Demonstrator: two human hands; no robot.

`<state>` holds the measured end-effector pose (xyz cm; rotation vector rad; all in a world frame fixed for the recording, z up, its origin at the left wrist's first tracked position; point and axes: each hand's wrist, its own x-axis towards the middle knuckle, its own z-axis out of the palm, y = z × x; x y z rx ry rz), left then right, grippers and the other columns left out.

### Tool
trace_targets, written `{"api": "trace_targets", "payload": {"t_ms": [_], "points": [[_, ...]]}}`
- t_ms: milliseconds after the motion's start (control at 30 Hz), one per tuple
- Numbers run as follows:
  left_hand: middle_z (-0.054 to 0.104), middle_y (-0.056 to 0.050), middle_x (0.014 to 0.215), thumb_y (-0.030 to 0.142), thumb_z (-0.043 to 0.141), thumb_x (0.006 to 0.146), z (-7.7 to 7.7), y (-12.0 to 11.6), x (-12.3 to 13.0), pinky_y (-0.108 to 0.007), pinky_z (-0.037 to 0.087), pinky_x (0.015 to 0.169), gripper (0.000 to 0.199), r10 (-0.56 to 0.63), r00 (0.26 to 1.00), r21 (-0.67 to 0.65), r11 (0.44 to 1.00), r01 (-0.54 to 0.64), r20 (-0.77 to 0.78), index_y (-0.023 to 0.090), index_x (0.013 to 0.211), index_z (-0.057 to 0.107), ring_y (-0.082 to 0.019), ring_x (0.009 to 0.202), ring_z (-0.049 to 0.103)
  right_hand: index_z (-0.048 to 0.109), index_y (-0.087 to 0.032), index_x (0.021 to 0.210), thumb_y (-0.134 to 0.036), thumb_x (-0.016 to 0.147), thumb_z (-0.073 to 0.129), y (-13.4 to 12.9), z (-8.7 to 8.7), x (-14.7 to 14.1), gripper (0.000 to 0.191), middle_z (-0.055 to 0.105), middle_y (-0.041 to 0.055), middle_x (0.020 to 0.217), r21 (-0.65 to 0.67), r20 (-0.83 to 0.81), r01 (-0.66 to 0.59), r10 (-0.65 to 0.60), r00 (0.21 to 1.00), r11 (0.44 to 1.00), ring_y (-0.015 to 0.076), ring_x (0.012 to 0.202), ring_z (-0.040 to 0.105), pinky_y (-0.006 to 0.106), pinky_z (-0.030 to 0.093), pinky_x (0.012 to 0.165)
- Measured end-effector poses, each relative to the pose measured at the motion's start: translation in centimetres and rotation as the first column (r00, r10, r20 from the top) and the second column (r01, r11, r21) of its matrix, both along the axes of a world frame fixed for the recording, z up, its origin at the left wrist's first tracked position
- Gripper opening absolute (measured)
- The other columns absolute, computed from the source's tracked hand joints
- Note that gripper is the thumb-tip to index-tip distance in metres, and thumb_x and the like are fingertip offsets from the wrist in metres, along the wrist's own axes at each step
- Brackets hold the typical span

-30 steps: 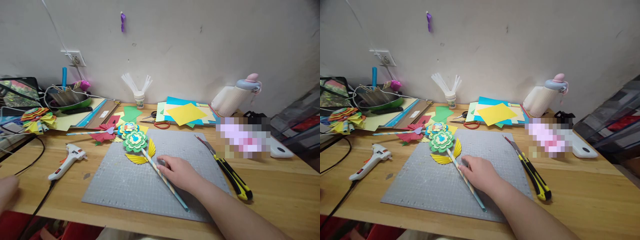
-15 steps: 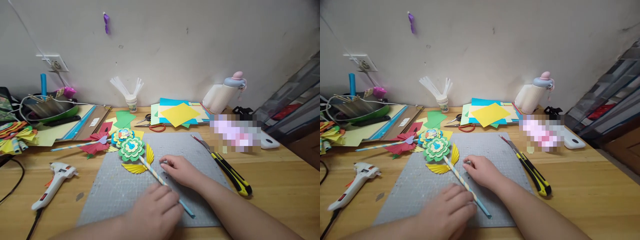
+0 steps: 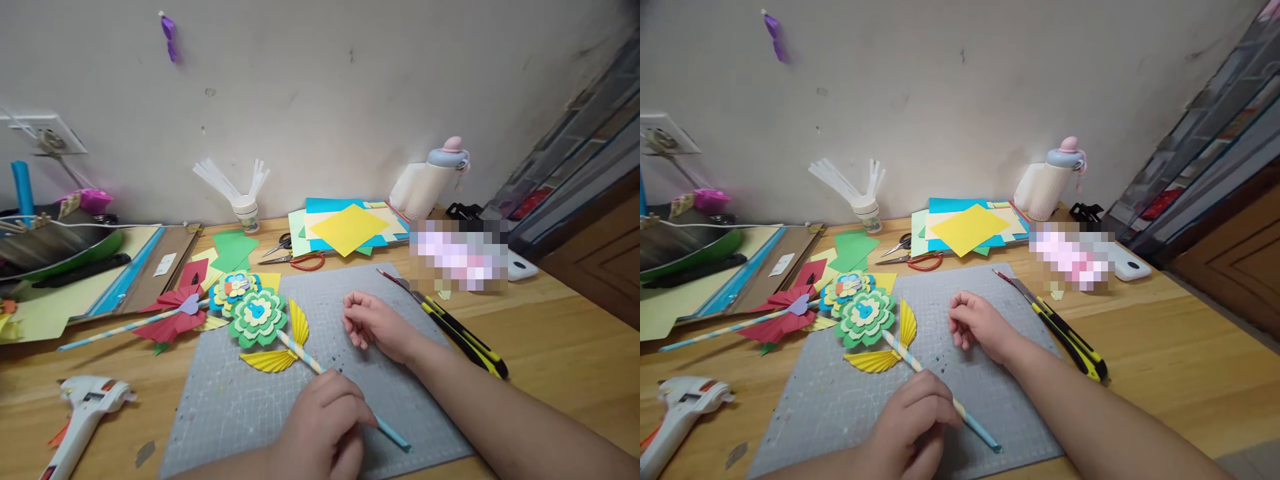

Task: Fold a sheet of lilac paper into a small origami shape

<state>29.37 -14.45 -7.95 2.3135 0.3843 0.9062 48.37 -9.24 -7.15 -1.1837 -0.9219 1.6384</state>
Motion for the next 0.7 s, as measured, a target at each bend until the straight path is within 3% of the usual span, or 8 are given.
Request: {"api": "trace_targets", "payload": {"t_ms": [67, 167, 300, 433, 700], "points": [[0.06, -0.002, 0.085, 0.0, 0.041, 0.066, 0.0, 0.2, -0.1, -0.025, 0.045, 0.072, 0.04, -0.007, 1.0, -0.024, 1.0, 0.007, 0.021, 0.023, 0.097, 0.052, -0.013, 0.079, 0.055, 0.05, -0.022, 0.08, -0.028, 0.073, 0.065, 0.3, 0.1, 0.3, 0.018, 0.061, -0.0047, 0.065, -0.022, -0.131, 0.116, -0.118, 0.984, 0.993, 0.0093, 0.049, 0.057, 0.018, 0.041, 0.04], [0.06, -0.003, 0.085, -0.001, 0.041, 0.068, 0.1, 0.5, -0.2, -0.025, 0.045, 0.072, 0.04, -0.004, 0.999, -0.046, 0.999, 0.006, 0.039, 0.023, 0.098, 0.053, -0.014, 0.08, 0.055, 0.058, -0.021, 0.086, -0.025, 0.073, 0.062, 0.8, -0.1, 0.7, 0.014, 0.067, 0.0009, 0.085, -0.076, -0.296, 0.275, -0.285, 0.912, 0.958, 0.0124, 0.077, 0.067, 0.022, 0.055, 0.065], [0.059, -0.003, 0.084, -0.002, 0.04, 0.07, 0.2, 0.9, -0.3, -0.024, 0.045, 0.072, 0.041, 0.003, 0.999, -0.053, 0.999, -0.001, 0.044, 0.022, 0.099, 0.052, -0.014, 0.08, 0.055, 0.065, -0.021, 0.095, -0.021, 0.075, 0.054, 1.6, -0.3, 1.3, 0.023, 0.068, 0.0061, 0.112, -0.165, -0.417, 0.404, -0.435, 0.798, 0.9, 0.0164, 0.112, 0.061, 0.029, 0.053, 0.092], [0.061, -0.003, 0.083, -0.003, 0.04, 0.069, 0.0, 1.3, -0.5, -0.024, 0.044, 0.071, 0.041, -0.01, 0.999, -0.018, 1.0, 0.011, 0.048, 0.023, 0.099, 0.052, -0.014, 0.078, 0.056, 0.067, -0.022, 0.098, -0.019, 0.077, 0.051, 1.9, -0.4, 1.5, 0.027, 0.063, 0.007, 0.127, -0.248, -0.448, 0.459, -0.521, 0.726, 0.853, 0.019, 0.126, 0.053, 0.034, 0.05, 0.1], [0.063, -0.002, 0.084, -0.001, 0.043, 0.07, -0.2, 0.9, -0.4, -0.024, 0.044, 0.072, 0.035, -0.033, 0.999, 0.002, 0.999, 0.033, 0.039, 0.023, 0.093, 0.054, -0.013, 0.077, 0.056, 0.066, -0.019, 0.105, -0.015, 0.08, 0.048, 1.9, -0.3, 1.4, 0.031, 0.06, 0.009, 0.132, -0.304, -0.461, 0.482, -0.57, 0.68, 0.822, 0.0188, 0.127, 0.052, 0.037, 0.049, 0.102]]}}
